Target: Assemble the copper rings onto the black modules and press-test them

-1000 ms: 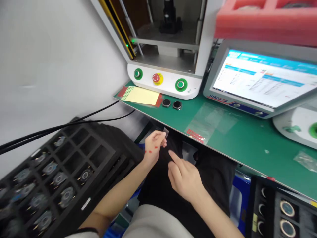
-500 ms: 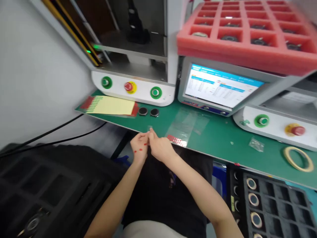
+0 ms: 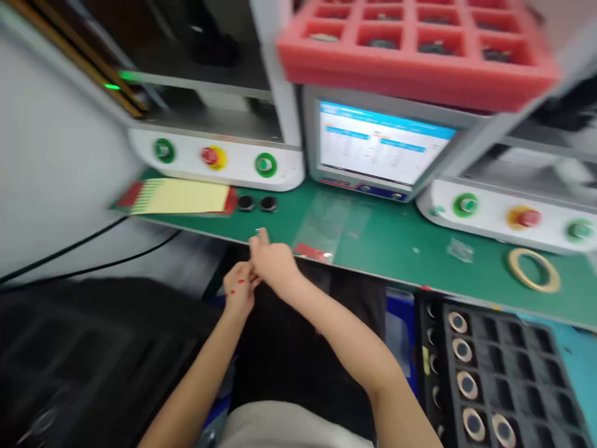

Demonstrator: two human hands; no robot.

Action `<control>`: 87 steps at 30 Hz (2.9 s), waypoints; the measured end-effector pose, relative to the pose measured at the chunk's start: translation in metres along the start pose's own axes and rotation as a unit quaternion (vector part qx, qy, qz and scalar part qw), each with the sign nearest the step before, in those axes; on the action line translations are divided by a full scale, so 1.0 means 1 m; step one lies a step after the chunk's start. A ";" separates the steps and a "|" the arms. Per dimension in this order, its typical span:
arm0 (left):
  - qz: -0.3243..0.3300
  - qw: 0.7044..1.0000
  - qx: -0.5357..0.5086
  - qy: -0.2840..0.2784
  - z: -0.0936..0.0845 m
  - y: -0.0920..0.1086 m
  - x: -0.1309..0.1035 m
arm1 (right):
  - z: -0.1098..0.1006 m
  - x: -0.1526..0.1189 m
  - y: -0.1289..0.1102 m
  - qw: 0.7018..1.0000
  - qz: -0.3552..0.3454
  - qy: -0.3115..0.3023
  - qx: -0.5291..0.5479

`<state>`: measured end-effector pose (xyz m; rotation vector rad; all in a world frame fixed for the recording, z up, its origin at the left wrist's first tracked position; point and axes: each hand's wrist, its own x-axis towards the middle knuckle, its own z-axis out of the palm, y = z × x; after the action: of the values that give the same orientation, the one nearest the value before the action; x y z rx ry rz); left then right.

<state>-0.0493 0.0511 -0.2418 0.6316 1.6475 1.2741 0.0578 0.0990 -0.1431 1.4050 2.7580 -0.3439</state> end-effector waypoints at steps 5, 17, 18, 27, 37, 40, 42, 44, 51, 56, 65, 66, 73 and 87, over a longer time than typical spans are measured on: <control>-0.012 0.992 0.062 -0.109 -0.049 0.024 -0.059 | 0.001 0.004 0.009 0.998 -0.009 0.059 0.003; 0.069 0.933 0.306 0.178 -0.276 0.110 -0.092 | 0.071 -0.108 0.025 0.912 -0.110 0.394 0.020; 0.064 0.913 0.334 0.224 -0.294 0.111 -0.080 | 0.076 -0.115 0.029 0.911 -0.113 0.397 0.014; -0.020 0.810 0.498 0.310 -0.362 0.106 -0.002 | 0.118 -0.171 0.071 0.930 -0.066 0.361 -0.008; -0.040 0.785 0.538 0.304 -0.360 0.108 0.003 | 0.131 -0.186 0.074 0.930 0.016 0.366 -0.006; -0.038 0.784 0.525 0.328 -0.347 0.105 0.000 | 0.128 -0.183 0.071 0.935 0.000 0.355 -0.016; -0.039 0.789 0.505 0.349 -0.342 0.105 0.001 | 0.125 -0.182 0.069 0.935 -0.015 0.353 -0.021; -0.038 0.796 0.473 0.377 -0.340 0.110 0.000 | 0.123 -0.181 0.069 0.934 -0.019 0.356 -0.023; 0.053 0.863 0.303 0.400 -0.304 0.121 -0.042 | 0.124 -0.186 0.062 0.939 -0.009 0.344 0.010; 0.111 0.961 0.188 0.170 -0.198 0.099 -0.101 | 0.085 -0.172 0.021 0.935 -0.054 0.314 0.155; 0.052 0.965 -0.024 -0.254 -0.075 0.114 -0.134 | -0.009 -0.156 -0.031 0.850 -0.069 0.255 0.455; 0.053 0.959 -0.029 -0.278 -0.069 0.114 -0.134 | -0.012 -0.157 -0.033 0.838 -0.054 0.235 0.490; 0.081 0.943 -0.049 -0.320 -0.046 0.108 -0.144 | -0.011 -0.166 -0.038 0.724 0.057 0.234 0.646; 0.398 0.893 0.160 -0.138 -0.030 0.113 -0.160 | -0.016 -0.168 -0.034 0.815 -0.015 0.457 0.357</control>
<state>-0.0212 -0.0576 -0.0782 1.7398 1.3963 1.3678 0.1316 -0.0507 -0.1005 2.1300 3.6123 -1.0401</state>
